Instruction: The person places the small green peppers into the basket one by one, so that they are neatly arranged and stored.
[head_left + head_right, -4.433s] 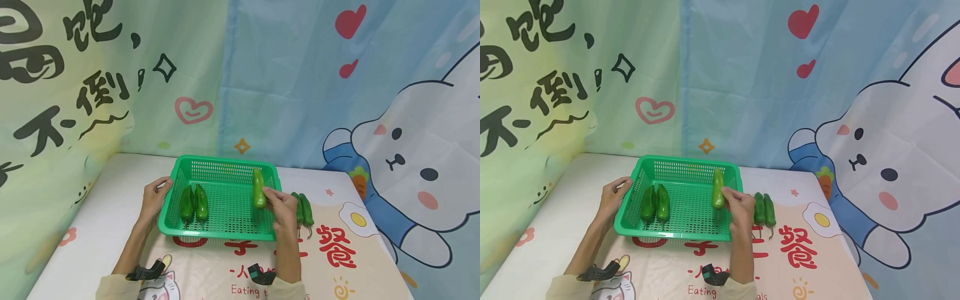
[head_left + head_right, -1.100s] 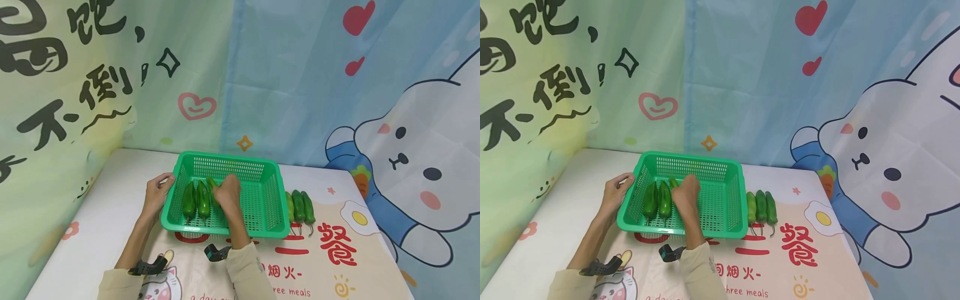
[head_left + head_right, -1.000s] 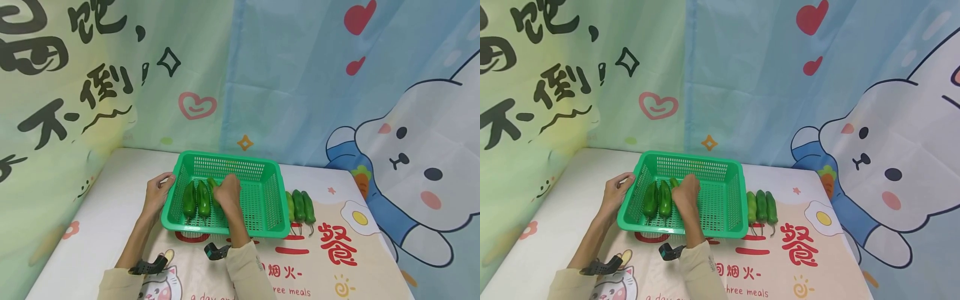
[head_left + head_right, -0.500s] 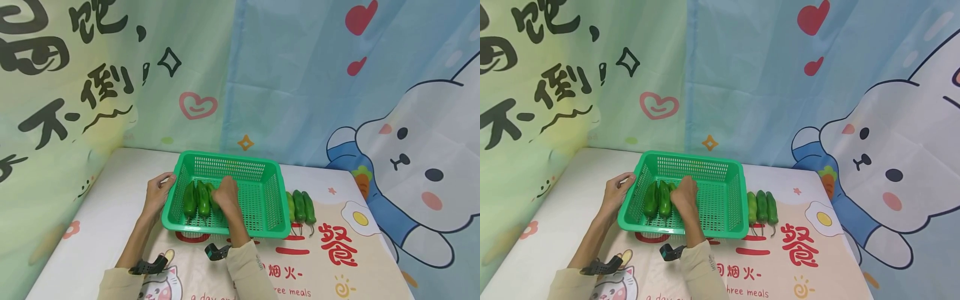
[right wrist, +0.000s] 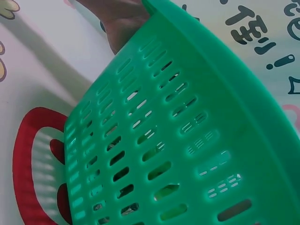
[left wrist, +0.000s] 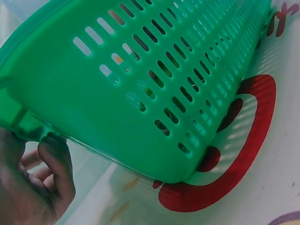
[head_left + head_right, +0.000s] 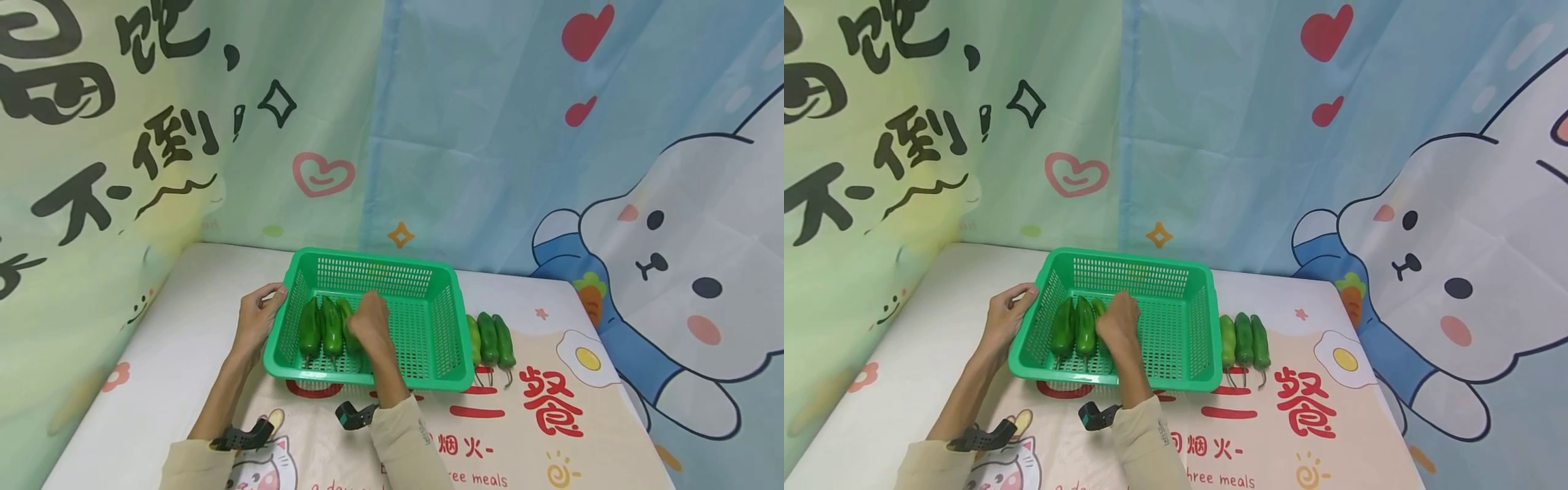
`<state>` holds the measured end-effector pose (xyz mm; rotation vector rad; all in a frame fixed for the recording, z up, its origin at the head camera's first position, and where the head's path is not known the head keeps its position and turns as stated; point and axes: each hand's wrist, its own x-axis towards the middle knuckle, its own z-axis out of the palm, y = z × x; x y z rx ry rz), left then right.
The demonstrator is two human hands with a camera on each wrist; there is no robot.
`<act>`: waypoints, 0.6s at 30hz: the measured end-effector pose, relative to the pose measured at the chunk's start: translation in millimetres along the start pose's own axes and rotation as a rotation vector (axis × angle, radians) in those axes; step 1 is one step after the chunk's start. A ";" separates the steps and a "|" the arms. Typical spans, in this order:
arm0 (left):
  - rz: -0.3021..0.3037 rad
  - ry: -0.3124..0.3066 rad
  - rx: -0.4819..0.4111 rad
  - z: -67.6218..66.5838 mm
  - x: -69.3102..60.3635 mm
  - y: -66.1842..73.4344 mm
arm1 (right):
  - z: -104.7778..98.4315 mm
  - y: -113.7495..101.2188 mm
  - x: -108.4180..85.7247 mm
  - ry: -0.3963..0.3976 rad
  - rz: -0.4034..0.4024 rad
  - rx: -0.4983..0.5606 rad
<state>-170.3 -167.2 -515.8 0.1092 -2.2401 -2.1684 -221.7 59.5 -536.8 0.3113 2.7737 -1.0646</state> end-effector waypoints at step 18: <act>-0.013 0.012 0.021 0.3 0.2 0.7 | -20.3 2.8 -12.0 0.021 0.034 0.007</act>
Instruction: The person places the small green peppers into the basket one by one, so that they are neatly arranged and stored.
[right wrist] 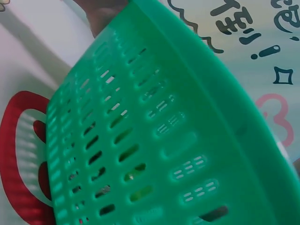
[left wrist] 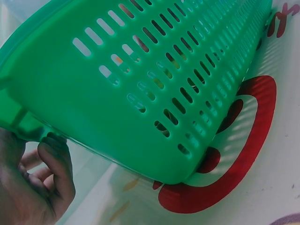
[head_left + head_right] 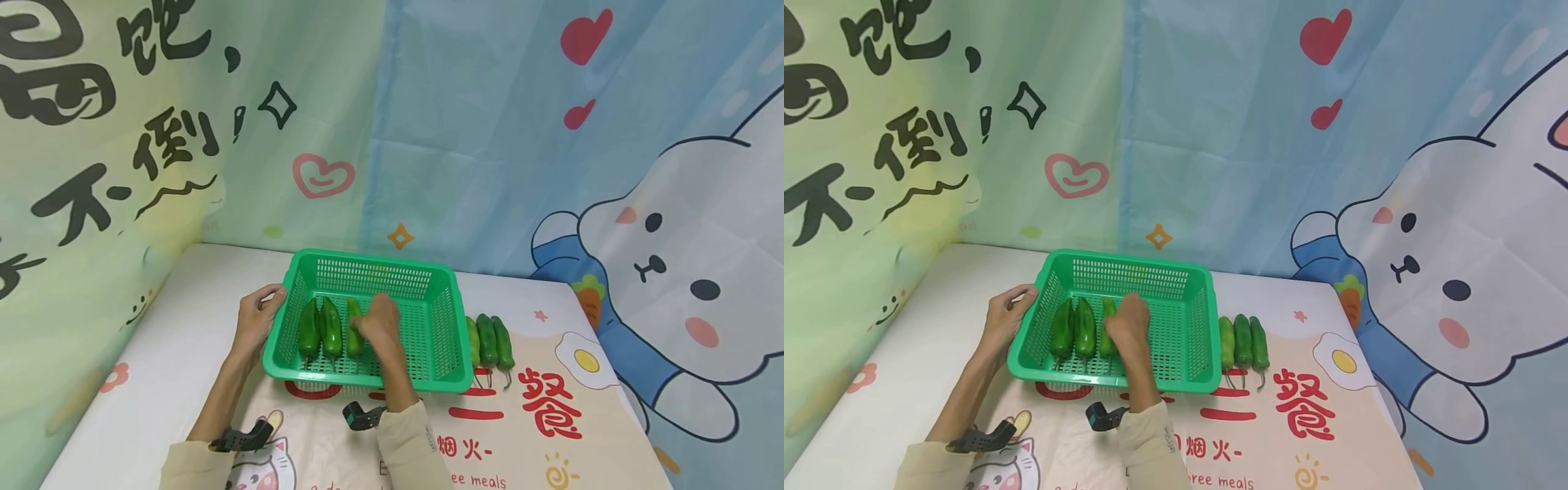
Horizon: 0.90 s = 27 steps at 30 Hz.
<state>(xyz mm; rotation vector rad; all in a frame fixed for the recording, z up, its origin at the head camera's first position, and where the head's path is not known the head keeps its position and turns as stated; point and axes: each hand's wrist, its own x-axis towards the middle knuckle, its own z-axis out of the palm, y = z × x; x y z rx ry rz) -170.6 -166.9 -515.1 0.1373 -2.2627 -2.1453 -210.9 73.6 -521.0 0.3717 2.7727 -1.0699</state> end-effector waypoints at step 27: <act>-0.009 0.003 0.001 0.2 1.0 0.5 | -82.6 -1.4 -60.2 0.142 -0.053 0.116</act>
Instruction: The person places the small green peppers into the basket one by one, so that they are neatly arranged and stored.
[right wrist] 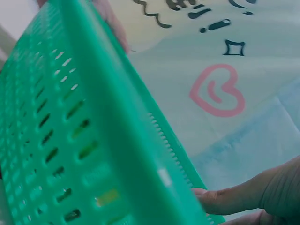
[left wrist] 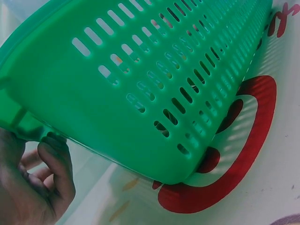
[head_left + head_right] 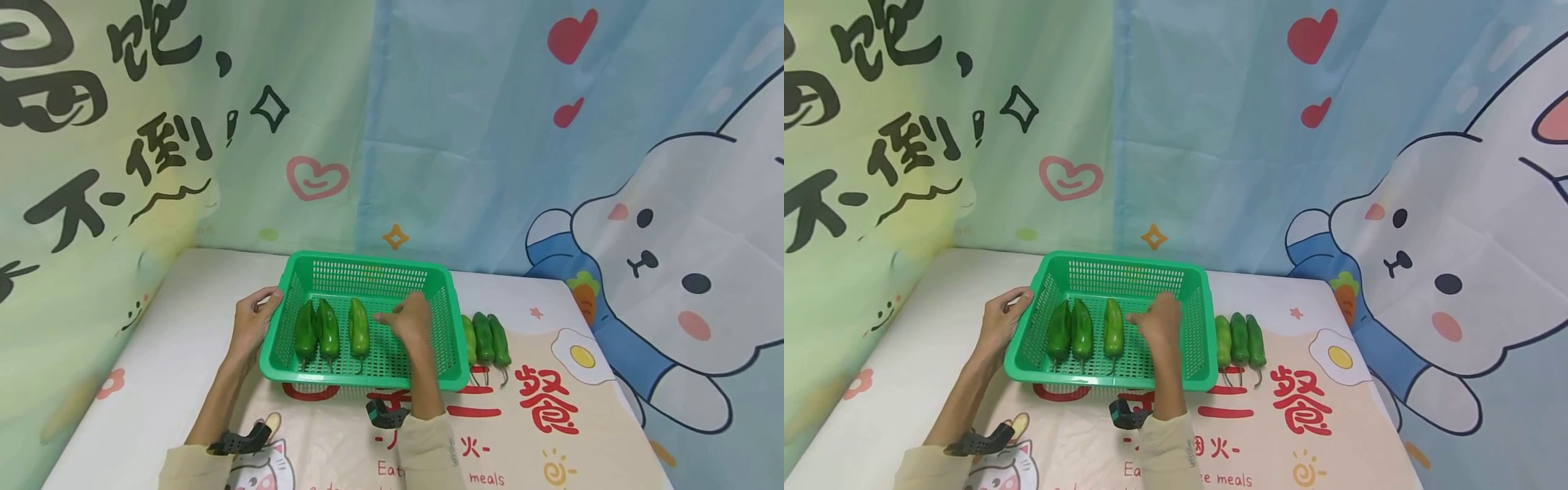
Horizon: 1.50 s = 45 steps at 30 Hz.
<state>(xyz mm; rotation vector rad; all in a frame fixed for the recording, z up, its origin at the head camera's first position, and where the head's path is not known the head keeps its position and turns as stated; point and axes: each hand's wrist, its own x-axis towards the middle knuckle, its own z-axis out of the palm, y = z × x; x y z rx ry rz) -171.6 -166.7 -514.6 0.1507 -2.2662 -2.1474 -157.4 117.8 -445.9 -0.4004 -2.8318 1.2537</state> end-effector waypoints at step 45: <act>-0.010 -0.001 -0.003 -0.5 -0.1 -0.8 | -80.9 37.2 -19.1 0.111 0.036 0.215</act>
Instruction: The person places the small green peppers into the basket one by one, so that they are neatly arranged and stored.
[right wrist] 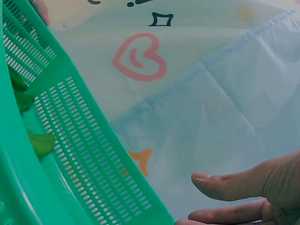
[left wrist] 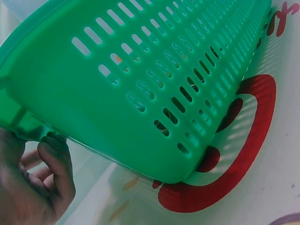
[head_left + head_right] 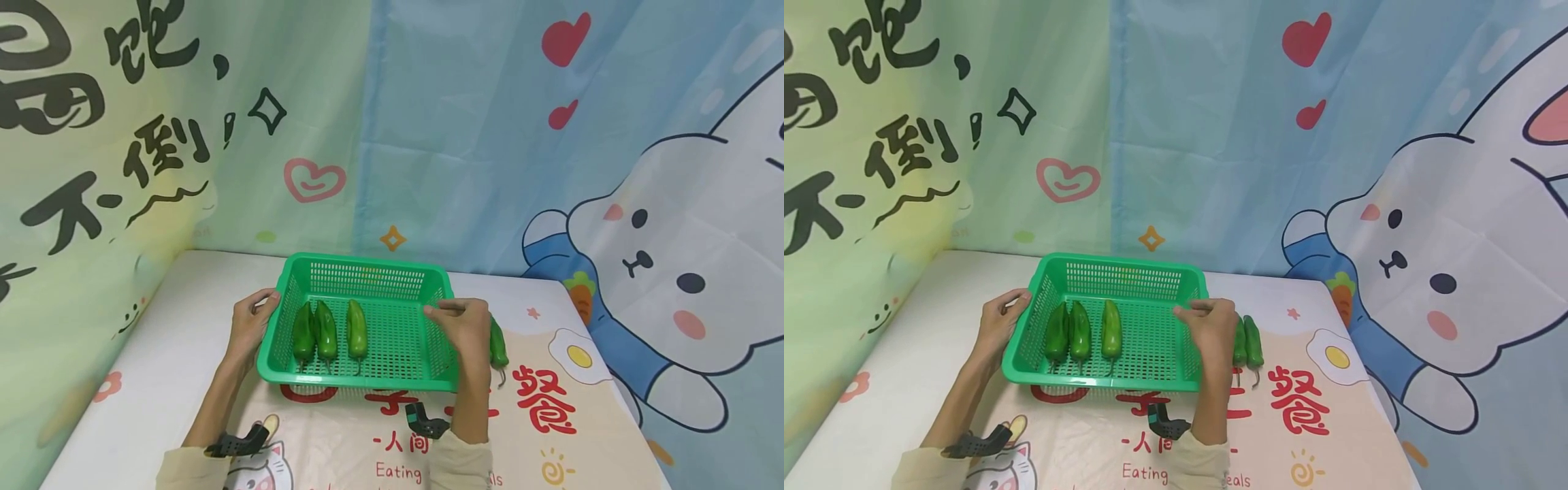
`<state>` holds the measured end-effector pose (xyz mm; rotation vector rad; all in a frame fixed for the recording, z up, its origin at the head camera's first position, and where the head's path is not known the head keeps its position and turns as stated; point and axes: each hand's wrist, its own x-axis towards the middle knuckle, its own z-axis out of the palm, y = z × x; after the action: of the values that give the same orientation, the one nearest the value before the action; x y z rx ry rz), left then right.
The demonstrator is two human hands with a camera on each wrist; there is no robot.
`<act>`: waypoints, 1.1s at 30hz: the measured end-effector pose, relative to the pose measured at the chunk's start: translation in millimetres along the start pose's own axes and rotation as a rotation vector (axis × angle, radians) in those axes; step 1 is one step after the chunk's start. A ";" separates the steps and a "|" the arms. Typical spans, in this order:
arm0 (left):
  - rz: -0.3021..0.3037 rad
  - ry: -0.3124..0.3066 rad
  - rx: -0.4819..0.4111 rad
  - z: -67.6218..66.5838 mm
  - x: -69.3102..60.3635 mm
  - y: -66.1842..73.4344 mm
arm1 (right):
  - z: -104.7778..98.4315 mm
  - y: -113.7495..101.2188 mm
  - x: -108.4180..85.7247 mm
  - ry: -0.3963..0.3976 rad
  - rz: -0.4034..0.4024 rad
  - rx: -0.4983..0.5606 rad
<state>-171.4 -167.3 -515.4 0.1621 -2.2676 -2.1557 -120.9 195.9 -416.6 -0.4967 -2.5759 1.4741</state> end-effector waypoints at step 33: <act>0.035 0.001 0.020 1.3 -0.6 -0.4 | -43.5 66.1 21.5 0.317 0.133 0.109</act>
<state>-170.9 -165.9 -515.8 0.1229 -2.2746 -2.1166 -114.8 269.6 -451.9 -0.8263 -2.2443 1.4311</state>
